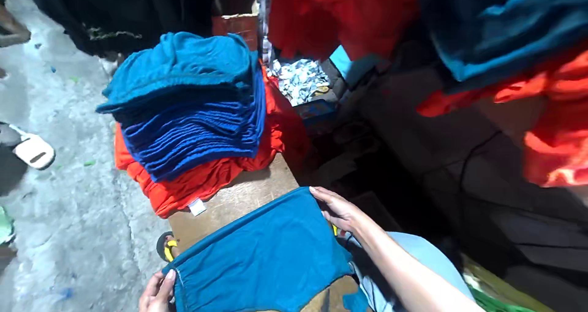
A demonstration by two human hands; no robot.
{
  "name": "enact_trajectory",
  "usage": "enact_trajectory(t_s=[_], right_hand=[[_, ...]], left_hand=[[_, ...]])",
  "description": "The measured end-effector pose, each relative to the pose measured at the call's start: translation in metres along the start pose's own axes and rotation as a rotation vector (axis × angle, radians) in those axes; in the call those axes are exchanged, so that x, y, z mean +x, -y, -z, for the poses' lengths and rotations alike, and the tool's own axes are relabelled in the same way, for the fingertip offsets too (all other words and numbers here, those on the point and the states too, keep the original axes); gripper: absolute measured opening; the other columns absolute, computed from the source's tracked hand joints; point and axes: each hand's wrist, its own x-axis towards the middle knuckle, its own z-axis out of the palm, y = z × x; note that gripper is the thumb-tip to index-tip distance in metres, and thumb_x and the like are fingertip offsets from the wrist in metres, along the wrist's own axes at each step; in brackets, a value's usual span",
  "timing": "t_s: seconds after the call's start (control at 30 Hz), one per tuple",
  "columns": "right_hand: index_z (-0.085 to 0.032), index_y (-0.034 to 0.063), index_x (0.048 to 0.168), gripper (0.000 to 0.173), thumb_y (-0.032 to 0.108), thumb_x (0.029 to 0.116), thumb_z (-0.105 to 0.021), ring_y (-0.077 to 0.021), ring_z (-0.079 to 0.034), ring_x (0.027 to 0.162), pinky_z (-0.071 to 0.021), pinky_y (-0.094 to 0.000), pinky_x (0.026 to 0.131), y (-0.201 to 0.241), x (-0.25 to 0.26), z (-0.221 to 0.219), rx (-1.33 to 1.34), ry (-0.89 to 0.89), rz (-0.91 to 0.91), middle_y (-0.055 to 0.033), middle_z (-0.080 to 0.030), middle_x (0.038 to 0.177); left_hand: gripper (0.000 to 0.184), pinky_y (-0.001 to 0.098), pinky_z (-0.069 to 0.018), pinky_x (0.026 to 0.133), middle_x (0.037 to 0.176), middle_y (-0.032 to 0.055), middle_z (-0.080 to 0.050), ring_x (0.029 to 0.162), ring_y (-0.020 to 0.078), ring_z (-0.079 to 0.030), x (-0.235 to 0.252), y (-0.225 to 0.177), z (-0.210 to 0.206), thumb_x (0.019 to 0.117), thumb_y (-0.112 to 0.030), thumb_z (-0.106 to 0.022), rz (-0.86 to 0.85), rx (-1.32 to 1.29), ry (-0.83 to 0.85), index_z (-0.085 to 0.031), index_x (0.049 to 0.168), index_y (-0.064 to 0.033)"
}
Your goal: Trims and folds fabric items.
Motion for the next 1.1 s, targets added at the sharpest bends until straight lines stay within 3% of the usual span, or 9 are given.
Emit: enact_trajectory(t_s=[0.17, 0.3, 0.4, 0.5, 0.77, 0.83, 0.9, 1.0, 1.1], right_hand=[[-0.063, 0.0048, 0.112, 0.016, 0.015, 0.1065, -0.052, -0.0111, -0.067, 0.080, -0.0566, -0.0281, 0.074, 0.006, 0.002, -0.004, 0.139, 0.087, 0.075, -0.0054, -0.069, 0.091], [-0.062, 0.0066, 0.117, 0.033, 0.034, 0.1088, -0.046, -0.0120, -0.067, 0.083, -0.0565, -0.0280, 0.073, 0.012, 0.007, -0.005, 0.238, 0.102, -0.018, -0.0053, -0.067, 0.095], [-0.061, 0.0057, 0.109, 0.015, 0.018, 0.1066, -0.052, -0.0101, -0.065, 0.077, -0.0560, -0.0258, 0.069, 0.012, 0.006, -0.005, 0.143, 0.122, 0.050, -0.0045, -0.066, 0.089], [-0.061, 0.0083, 0.097, 0.013, 0.014, 0.1057, -0.054, -0.0050, -0.057, 0.064, -0.0459, -0.0197, 0.057, 0.004, 0.009, -0.007, 0.046, 0.059, 0.183, -0.0003, -0.062, 0.078], [-0.061, 0.0069, 0.100, 0.014, 0.015, 0.1069, -0.052, -0.0064, -0.060, 0.068, -0.0513, -0.0230, 0.062, -0.004, 0.012, -0.018, 0.107, -0.082, 0.267, -0.0013, -0.062, 0.079], [-0.059, 0.0080, 0.123, 0.019, 0.015, 0.1050, -0.056, -0.0090, -0.062, 0.075, -0.0528, -0.0270, 0.068, -0.001, 0.007, -0.017, 0.040, -0.056, 0.306, -0.0041, -0.066, 0.090], [-0.045, 0.0122, 0.146, 0.048, 0.009, 0.1011, -0.060, -0.0113, -0.062, 0.084, -0.0507, -0.0289, 0.072, 0.000, 0.003, -0.012, -0.056, 0.029, 0.381, -0.0064, -0.066, 0.108], [-0.053, 0.0101, 0.137, 0.046, -0.001, 0.0948, -0.065, -0.0103, -0.064, 0.081, -0.0547, -0.0273, 0.072, -0.001, 0.003, -0.008, -0.144, 0.104, 0.445, -0.0069, -0.066, 0.113], [-0.060, 0.0051, 0.123, 0.033, -0.006, 0.0923, -0.067, -0.0105, -0.066, 0.073, -0.0568, -0.0275, 0.068, 0.004, 0.002, -0.013, -0.202, 0.091, 0.405, -0.0077, -0.070, 0.098]], left_hand=[[0.015, 0.0267, -0.0600, 0.070, 0.080, -0.0054, -0.066, 0.072, 0.0040, -0.067, 0.008, 0.004, 0.008, 0.1071, -0.008, -0.038, 0.005, -0.074, 0.074, -0.053, 0.104, -0.0088], [0.019, 0.0279, -0.0612, 0.080, 0.090, -0.0046, -0.069, 0.085, 0.0041, -0.070, 0.014, 0.013, 0.014, 0.1091, -0.011, -0.034, 0.047, -0.176, 0.083, -0.051, 0.115, -0.0086], [0.020, 0.0281, -0.0608, 0.083, 0.094, -0.0047, -0.070, 0.088, 0.0038, -0.070, 0.016, 0.017, 0.017, 0.1092, -0.012, -0.033, 0.054, -0.234, 0.097, -0.050, 0.119, -0.0092], [0.020, 0.0259, -0.0607, 0.079, 0.092, -0.0072, -0.068, 0.086, 0.0015, -0.069, 0.013, 0.014, 0.014, 0.1104, -0.016, -0.031, 0.071, -0.214, 0.067, -0.049, 0.119, -0.0116], [0.021, 0.0291, -0.0611, 0.079, 0.093, -0.0044, -0.069, 0.086, 0.0048, -0.070, 0.010, 0.014, 0.012, 0.1105, -0.016, -0.030, 0.090, -0.255, 0.045, -0.048, 0.120, -0.0101], [0.023, 0.0288, -0.0611, 0.080, 0.094, -0.0052, -0.069, 0.087, 0.0039, -0.070, 0.007, 0.012, 0.014, 0.1106, -0.020, -0.032, 0.075, -0.229, 0.066, -0.048, 0.123, -0.0103], [0.025, 0.0273, -0.0613, 0.078, 0.090, -0.0060, -0.071, 0.084, 0.0031, -0.070, 0.005, 0.011, 0.013, 0.1107, -0.022, -0.033, 0.063, -0.218, 0.057, -0.053, 0.120, -0.0110], [0.027, 0.0291, -0.0615, 0.077, 0.091, -0.0028, -0.071, 0.084, 0.0056, -0.071, 0.002, 0.008, 0.009, 0.1111, -0.023, -0.035, 0.065, -0.204, 0.015, -0.056, 0.117, -0.0082], [0.023, 0.0303, -0.0619, 0.072, 0.087, -0.0005, -0.070, 0.080, 0.0085, -0.071, -0.001, 0.003, -0.001, 0.1103, -0.019, -0.037, 0.073, -0.207, -0.012, -0.056, 0.111, -0.0065]])
